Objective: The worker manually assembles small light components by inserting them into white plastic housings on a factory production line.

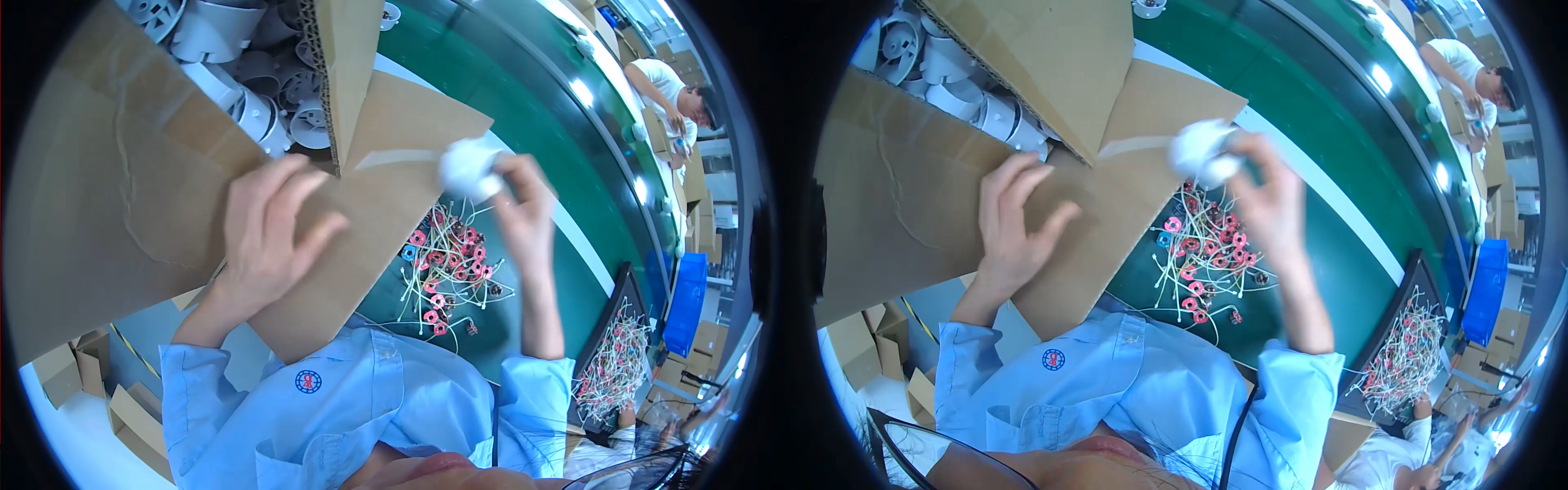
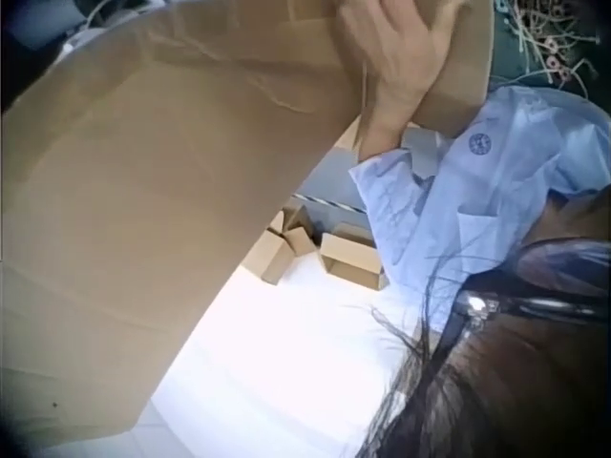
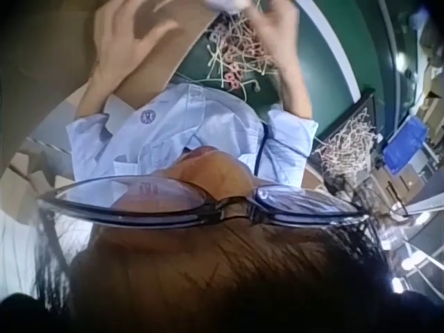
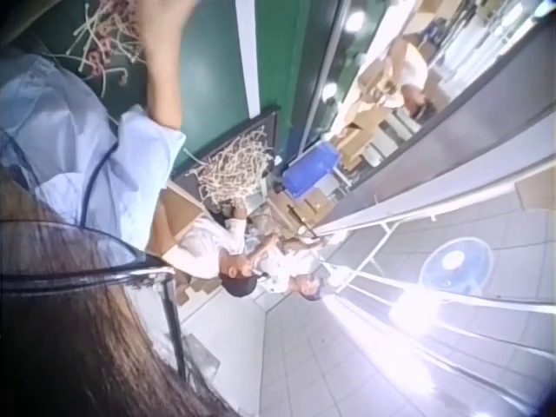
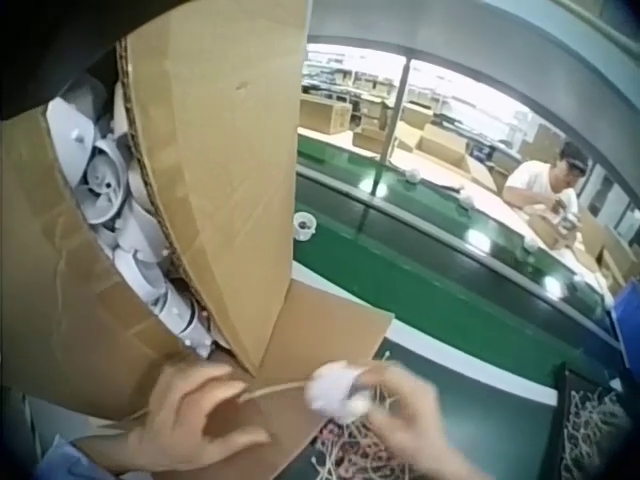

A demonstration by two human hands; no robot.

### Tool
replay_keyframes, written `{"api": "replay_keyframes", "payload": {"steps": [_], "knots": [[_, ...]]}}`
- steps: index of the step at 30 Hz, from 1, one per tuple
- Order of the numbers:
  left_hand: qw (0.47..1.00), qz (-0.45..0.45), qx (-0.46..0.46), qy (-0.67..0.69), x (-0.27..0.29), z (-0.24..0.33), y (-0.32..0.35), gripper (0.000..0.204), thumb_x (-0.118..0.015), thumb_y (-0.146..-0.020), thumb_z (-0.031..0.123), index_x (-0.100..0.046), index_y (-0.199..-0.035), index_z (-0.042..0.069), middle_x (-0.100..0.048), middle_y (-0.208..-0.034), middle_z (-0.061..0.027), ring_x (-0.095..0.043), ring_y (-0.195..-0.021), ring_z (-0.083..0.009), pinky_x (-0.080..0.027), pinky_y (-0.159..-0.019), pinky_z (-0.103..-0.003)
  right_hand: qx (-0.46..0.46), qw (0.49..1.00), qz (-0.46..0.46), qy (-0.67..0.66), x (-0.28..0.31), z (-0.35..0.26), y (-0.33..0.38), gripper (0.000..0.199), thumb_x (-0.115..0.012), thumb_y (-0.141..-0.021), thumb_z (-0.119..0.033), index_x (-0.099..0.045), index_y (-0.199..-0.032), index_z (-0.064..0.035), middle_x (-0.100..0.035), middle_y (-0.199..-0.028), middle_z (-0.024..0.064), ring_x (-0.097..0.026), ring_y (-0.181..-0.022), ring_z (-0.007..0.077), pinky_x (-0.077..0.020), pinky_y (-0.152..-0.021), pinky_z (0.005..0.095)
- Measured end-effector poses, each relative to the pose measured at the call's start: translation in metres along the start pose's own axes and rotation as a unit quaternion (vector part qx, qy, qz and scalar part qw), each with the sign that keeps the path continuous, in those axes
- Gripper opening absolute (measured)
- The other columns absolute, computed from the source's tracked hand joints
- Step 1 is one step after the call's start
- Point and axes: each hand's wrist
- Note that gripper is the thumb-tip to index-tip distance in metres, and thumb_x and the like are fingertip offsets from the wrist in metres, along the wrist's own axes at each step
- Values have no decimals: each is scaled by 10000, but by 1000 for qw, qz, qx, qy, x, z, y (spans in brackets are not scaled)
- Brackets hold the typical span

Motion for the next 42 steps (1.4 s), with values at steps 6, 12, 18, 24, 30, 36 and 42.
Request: {"api": "replay_keyframes", "payload": {"steps": [6,12,18,24,30,36,42], "knots": [[966,-83,34,-242,-22,-8,-14,347,-609,-682,23,-571,-1026,6,-525,-1108,-132,-608,-796,-166,-513,-575,-255,-163,937,135,277,84,134,-52,141,-586,-821,-57,-580,-953,-7,-597,-814,30,-533,-766,90,-429,-724,231],[944,-151,39,-292,-33,-19,-25,255,-573,-678,11,-581,-933,16,-525,-1105,-119,-620,-739,-159,-509,-510,-241,122,951,135,249,46,76,-46,160,-560,-830,-43,-598,-978,3,-614,-820,82,-561,-724,165,-448,-696,271],[983,-22,22,-181,-28,-19,-24,194,-560,-695,-17,-577,-886,15,-516,-1122,-127,-624,-655,-210,-521,-501,-290,-2,978,-132,164,4,14,6,201,-597,-792,-31,-603,-990,5,-624,-825,101,-568,-709,166,-463,-670,287],[982,-36,67,-173,-14,-9,-17,181,-559,-701,-28,-542,-878,8,-497,-1180,-155,-624,-640,-242,-517,-487,-323,-116,960,-202,152,-7,30,-9,220,-584,-776,-17,-595,-993,15,-624,-911,139,-604,-778,228,-484,-718,333],[990,-72,71,-97,-13,-13,-11,150,-575,-729,-19,-522,-862,26,-455,-1251,-187,-622,-650,-269,-507,-498,-348,35,924,-302,230,-26,29,-14,268,-571,-756,-8,-577,-1024,6,-576,-959,191,-576,-886,327,-473,-765,405],[993,-101,47,43,1,-5,18,129,-607,-770,35,-517,-863,35,-456,-1226,-179,-614,-687,-302,-503,-542,-366,145,926,-171,304,-12,27,-8,295,-574,-773,-33,-540,-1064,-6,-570,-844,170,-599,-804,290,-489,-693,385],[990,-114,31,77,-14,6,11,198,-669,-756,104,-518,-860,30,-475,-1163,-160,-590,-857,-323,-501,-635,-392,-146,987,-34,-49,36,-4,-2,254,-567,-849,-82,-502,-1090,-32,-605,-723,85,-559,-579,97,-429,-476,194]]}}
Point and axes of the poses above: each hand's wrist, its own y-axis away from the middle knuckle, its own x-axis out of the back of the hand, z = x × y
